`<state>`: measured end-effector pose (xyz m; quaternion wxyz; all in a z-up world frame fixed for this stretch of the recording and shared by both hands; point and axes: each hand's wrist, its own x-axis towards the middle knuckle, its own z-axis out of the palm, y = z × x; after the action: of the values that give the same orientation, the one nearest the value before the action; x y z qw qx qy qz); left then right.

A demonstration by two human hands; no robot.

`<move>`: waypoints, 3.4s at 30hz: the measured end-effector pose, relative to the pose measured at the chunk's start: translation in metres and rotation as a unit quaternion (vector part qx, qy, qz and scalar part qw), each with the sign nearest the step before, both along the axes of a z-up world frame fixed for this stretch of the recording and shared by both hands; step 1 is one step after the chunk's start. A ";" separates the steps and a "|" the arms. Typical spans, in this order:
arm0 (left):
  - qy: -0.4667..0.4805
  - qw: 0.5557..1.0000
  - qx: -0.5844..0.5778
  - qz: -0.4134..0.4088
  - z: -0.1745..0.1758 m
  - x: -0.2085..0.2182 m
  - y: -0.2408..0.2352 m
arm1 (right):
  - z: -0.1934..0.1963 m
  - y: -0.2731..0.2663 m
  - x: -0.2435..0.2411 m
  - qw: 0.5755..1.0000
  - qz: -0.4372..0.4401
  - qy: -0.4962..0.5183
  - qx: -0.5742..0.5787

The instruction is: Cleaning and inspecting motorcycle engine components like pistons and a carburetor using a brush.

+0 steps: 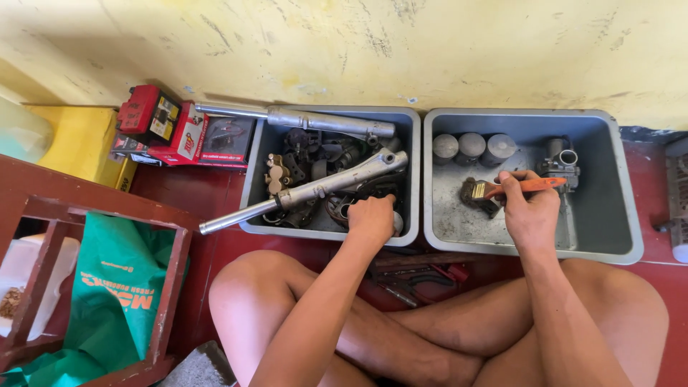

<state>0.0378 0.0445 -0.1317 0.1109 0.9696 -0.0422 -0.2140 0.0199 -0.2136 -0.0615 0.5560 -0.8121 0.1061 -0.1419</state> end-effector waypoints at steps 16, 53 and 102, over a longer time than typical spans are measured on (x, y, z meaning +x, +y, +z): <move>0.093 0.992 -0.063 0.054 0.066 -0.012 0.013 | 0.000 0.005 -0.005 0.997 -0.035 0.047 0.040; 0.065 0.391 -0.875 0.277 0.132 -0.032 0.044 | 0.033 -0.014 0.008 0.970 -0.049 -0.065 0.229; 0.038 0.618 -0.689 0.378 0.064 -0.006 -0.008 | -0.004 0.081 -0.019 0.962 0.143 -0.023 0.231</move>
<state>0.0316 0.0360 -0.0677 0.8187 0.5305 0.1969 -0.0977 0.0004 -0.1323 -0.0656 0.7454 -0.6646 0.0056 -0.0511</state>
